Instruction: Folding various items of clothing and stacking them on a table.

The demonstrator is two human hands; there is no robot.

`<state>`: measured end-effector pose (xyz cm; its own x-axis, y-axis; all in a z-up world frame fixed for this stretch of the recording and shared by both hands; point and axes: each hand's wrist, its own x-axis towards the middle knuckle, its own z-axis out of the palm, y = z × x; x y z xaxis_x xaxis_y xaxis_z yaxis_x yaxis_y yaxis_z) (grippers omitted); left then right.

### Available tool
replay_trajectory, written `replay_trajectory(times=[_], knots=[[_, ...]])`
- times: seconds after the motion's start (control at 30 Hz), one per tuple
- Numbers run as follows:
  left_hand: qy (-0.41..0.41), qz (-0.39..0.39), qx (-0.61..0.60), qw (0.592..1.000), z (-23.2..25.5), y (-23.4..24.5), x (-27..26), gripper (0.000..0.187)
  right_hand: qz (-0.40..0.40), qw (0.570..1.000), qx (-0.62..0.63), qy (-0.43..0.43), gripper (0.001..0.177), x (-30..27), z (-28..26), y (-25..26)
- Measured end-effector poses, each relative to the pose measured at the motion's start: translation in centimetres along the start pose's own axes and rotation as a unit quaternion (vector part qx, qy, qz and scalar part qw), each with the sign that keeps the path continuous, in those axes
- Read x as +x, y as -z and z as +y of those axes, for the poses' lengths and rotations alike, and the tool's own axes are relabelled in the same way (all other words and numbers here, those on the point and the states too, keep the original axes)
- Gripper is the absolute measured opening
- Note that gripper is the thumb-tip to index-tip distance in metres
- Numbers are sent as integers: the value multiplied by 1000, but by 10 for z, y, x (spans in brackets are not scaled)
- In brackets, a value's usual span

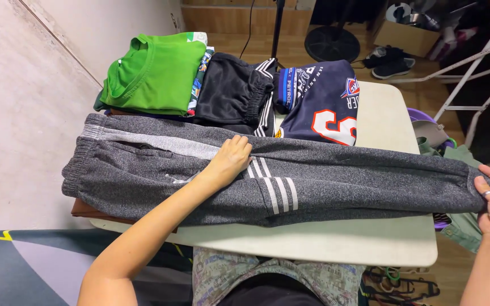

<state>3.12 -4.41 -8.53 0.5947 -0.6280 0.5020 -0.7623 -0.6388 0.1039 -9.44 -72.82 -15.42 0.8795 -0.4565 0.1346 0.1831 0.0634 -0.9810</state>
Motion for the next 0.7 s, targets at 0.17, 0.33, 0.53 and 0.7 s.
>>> replay_trajectory(times=[0.17,0.33,0.53,0.7], knots=[[12,3,-58,998,6,37,16,23,-10,999,12,46,28,3,14,48],[31,28,-164,986,20,106,28,24,-26,995,21,92,24,15,22,66],[98,-24,-260,960,7,113,35,19,44,978,-173,110,19,34,41,62],[34,0,-6,999,-2,33,18,31,111,849,-479,194,23,17,11,11]])
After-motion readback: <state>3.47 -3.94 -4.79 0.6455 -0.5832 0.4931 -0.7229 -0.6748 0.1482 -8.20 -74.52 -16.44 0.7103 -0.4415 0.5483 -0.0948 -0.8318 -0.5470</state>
